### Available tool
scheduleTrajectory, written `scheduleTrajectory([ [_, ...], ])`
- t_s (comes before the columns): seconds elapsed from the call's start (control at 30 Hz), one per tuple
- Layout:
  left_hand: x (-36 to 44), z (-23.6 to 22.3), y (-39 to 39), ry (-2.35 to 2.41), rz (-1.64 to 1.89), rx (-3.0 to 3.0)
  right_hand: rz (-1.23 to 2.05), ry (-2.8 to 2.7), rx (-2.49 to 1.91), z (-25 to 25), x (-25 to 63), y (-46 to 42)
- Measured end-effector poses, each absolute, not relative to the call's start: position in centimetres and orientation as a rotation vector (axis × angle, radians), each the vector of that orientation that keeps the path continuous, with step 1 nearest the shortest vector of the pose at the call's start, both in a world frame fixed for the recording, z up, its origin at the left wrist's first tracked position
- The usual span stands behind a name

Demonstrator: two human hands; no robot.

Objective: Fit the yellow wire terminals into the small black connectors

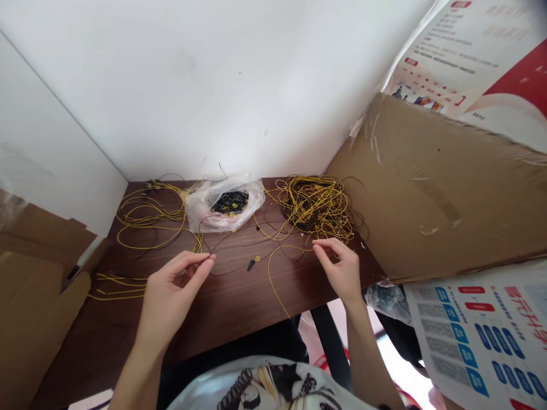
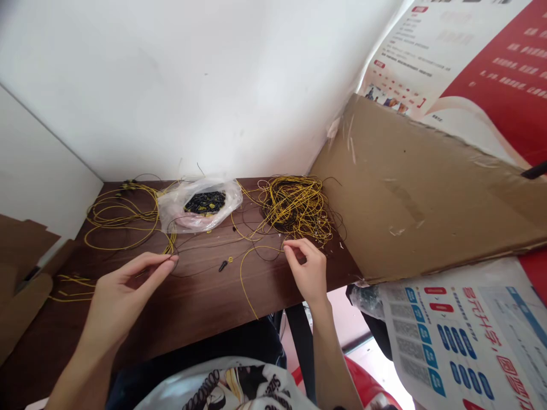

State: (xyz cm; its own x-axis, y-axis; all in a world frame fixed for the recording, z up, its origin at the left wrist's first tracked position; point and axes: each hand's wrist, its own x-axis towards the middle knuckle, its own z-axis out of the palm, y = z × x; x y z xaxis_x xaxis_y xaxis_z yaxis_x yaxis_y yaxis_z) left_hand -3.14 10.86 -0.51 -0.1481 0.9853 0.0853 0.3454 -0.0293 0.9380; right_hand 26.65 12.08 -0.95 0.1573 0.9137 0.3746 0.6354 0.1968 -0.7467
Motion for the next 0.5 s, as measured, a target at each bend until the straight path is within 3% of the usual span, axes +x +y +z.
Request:
scheduleTrajectory([
  [0.3,-2.1,0.1,10.3,1.426,1.023,1.671,0.266,-1.547,-1.539,-0.2,28.9,13.3],
  [0.5,-2.1,-0.5,10.4,1.434,1.006,1.737,0.169,-1.258,-1.551,1.0,34.5,19.0],
])
